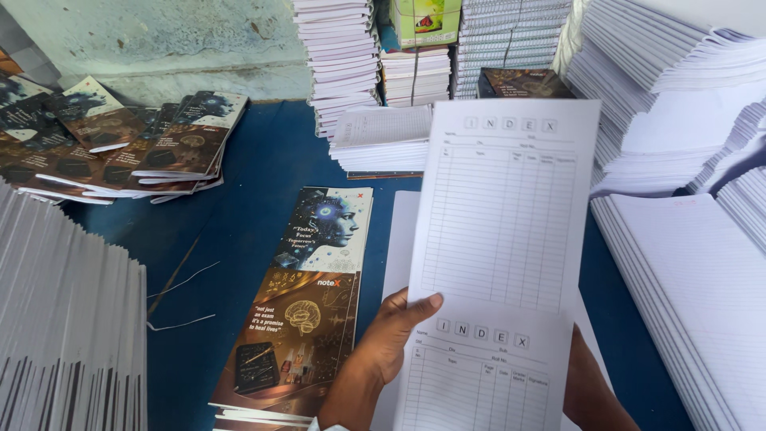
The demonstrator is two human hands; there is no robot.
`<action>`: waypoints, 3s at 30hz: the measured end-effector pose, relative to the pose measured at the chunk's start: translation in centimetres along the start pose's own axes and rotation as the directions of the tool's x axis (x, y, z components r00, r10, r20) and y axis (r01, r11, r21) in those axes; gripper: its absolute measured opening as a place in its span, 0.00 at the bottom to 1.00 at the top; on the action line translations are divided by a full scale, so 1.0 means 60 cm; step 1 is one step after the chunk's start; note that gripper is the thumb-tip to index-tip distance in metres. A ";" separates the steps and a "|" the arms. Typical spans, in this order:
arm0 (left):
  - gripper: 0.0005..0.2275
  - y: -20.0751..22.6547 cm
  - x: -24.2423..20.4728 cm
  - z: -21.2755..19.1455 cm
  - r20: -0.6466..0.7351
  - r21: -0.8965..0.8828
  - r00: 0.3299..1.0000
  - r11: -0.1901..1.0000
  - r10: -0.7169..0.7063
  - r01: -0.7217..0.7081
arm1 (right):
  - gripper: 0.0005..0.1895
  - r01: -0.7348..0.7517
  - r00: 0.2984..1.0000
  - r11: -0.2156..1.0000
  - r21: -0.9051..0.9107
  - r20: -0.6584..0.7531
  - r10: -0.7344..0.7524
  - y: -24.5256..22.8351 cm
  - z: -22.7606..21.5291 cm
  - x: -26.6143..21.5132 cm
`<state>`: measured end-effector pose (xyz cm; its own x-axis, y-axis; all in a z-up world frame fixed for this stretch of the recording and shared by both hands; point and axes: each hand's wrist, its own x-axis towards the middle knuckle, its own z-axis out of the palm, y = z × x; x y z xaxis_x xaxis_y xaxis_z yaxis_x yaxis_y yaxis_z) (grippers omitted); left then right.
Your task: The person assembles notebooks by placing a printed cover sheet over a stack of lined paper, aligning the edges, and stacking the completed unit. The person repeats this process multiple times, handling cover sheets and paper stacks on a blue table.
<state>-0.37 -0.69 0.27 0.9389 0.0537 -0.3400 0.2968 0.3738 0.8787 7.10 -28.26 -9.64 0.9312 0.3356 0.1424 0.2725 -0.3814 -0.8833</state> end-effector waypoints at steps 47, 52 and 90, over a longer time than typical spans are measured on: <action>0.18 -0.180 0.081 -0.050 -0.199 0.158 0.927 0.923 -0.319 0.352 | 0.25 -0.747 0.641 0.609 0.266 0.043 0.767 -0.020 0.041 0.023; 0.15 -0.196 0.084 -0.044 -0.151 0.223 0.947 0.923 -0.285 0.313 | 0.25 -0.756 0.644 0.623 0.201 0.058 0.762 -0.019 0.042 0.026; 0.14 -0.107 0.048 -0.099 -0.576 0.745 0.809 0.483 0.117 0.461 | 0.31 -0.753 0.651 0.593 0.285 0.195 0.733 -0.041 0.021 0.009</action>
<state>-0.64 2.53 -8.34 0.6939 0.6205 -0.3654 0.7056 -0.4846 0.5170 6.63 -26.05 -7.96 0.7593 0.1064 -0.6420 -0.6084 -0.2339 -0.7584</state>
